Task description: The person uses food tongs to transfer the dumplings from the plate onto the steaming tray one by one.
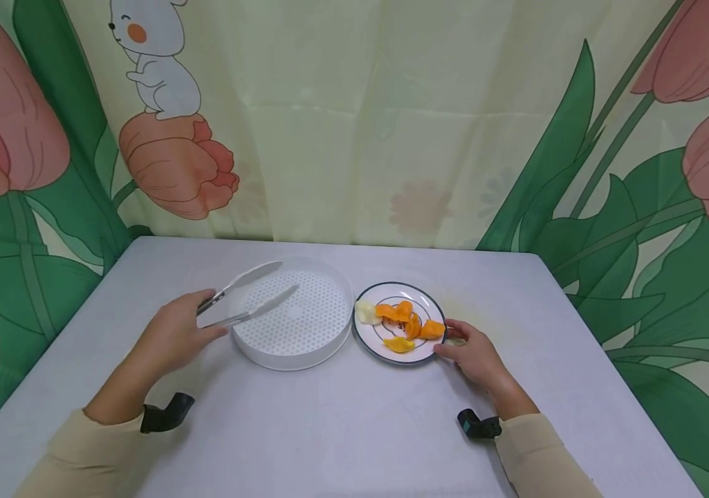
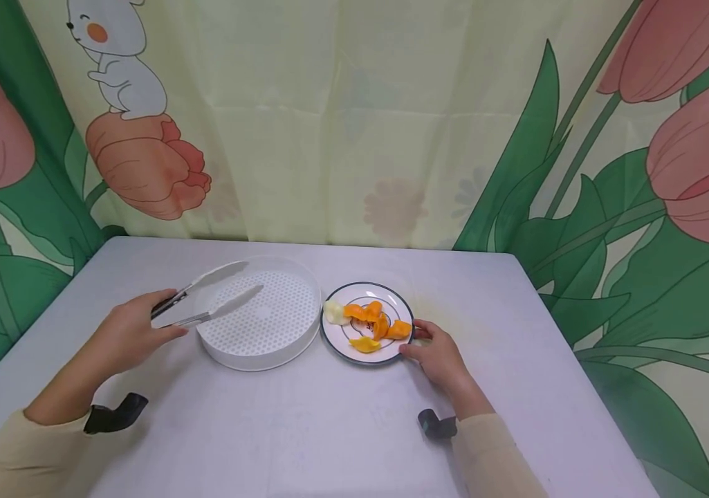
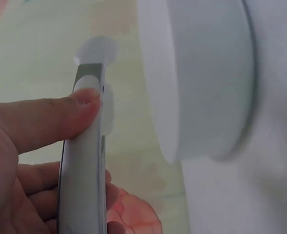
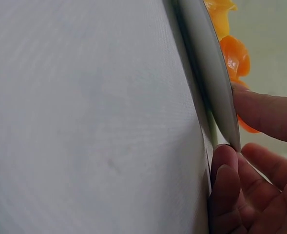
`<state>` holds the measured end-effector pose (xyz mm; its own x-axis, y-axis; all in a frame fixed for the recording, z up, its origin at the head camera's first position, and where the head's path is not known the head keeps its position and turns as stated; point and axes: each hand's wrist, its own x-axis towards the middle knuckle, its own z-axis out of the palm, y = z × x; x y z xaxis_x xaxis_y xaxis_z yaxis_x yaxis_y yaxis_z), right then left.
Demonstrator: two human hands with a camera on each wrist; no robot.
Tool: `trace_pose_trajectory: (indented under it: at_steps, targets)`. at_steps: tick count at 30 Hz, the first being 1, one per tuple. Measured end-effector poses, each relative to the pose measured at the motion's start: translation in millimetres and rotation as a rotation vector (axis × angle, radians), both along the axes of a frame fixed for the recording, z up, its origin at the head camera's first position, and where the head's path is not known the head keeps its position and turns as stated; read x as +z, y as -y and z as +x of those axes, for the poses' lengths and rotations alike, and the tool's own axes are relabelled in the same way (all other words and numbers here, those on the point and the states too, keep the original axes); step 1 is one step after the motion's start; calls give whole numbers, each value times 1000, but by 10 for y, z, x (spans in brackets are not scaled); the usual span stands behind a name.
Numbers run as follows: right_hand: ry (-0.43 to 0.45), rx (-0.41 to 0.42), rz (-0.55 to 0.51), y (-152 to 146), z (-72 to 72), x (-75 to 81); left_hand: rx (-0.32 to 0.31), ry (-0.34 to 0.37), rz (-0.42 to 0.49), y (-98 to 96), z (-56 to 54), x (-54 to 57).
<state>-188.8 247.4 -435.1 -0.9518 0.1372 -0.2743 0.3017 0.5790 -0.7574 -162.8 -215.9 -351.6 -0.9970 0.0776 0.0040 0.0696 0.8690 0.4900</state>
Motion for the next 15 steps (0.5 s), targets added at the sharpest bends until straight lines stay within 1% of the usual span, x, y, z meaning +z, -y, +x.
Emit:
trace_pose_trajectory:
  at_steps: [4, 9, 12, 15]
  targets:
    - [2, 3, -9, 3, -1, 0, -77, 19, -7, -216, -17, 75]
    - [10, 2, -15, 11, 11, 15, -134, 65, -21, -460, -17, 134]
    - [9, 1, -15, 13, 18, 20, -175, 75, -41, -599, -17, 140]
    - [5, -2, -17, 13, 26, 21, -240, 52, -60, -728, -31, 106]
